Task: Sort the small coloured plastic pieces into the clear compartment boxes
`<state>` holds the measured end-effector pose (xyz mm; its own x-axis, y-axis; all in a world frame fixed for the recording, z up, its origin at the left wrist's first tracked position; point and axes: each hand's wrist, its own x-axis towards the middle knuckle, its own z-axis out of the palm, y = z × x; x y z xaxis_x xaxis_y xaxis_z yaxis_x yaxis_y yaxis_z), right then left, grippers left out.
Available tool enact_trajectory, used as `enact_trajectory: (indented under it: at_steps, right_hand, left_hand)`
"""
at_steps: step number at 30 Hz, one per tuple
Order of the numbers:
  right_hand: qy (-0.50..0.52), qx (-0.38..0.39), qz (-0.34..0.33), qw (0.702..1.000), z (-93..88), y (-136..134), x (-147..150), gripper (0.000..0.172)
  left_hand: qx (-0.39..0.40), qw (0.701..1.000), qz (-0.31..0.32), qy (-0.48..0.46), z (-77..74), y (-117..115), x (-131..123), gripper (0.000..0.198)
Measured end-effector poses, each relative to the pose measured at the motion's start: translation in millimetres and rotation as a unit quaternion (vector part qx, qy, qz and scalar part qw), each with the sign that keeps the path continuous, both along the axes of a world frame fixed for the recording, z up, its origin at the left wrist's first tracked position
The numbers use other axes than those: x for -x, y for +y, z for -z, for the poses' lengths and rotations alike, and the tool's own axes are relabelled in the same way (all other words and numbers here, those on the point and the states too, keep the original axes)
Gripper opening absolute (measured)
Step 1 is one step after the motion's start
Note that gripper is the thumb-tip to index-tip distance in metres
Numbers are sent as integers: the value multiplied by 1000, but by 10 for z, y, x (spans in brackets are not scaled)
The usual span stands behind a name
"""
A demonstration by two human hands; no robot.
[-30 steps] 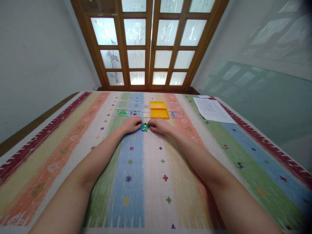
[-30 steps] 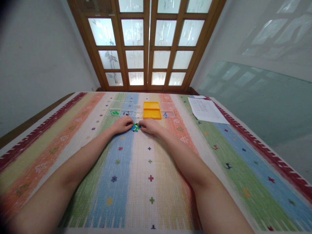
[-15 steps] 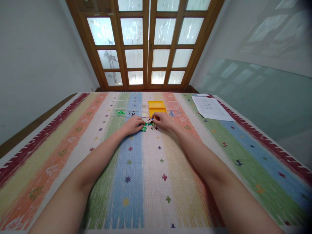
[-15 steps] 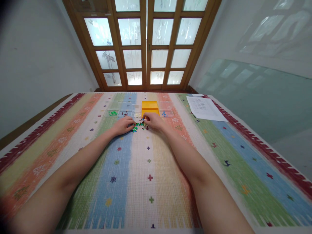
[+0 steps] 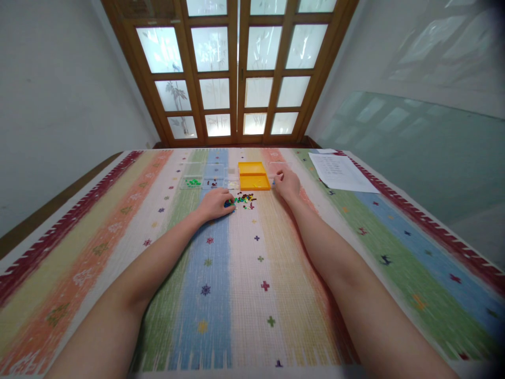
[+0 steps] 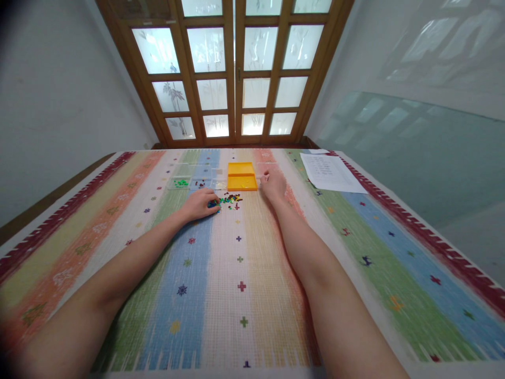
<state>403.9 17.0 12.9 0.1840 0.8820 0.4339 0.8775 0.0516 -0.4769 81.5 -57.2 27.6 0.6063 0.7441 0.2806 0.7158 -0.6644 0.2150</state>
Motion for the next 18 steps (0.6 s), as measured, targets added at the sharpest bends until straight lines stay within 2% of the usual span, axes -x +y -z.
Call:
enact_trajectory:
  at_steps: [8, 18]
  right_hand:
    - [-1, -14, -23, 1000, 62, 19, 78, 26]
    - [-18, -26, -106, 994, 16, -104, 299, 27]
  left_hand:
    - [1, 1000, 3, -6, -2, -18, -21, 18]
    - [26, 999, 5, -24, 10, -10, -17, 19]
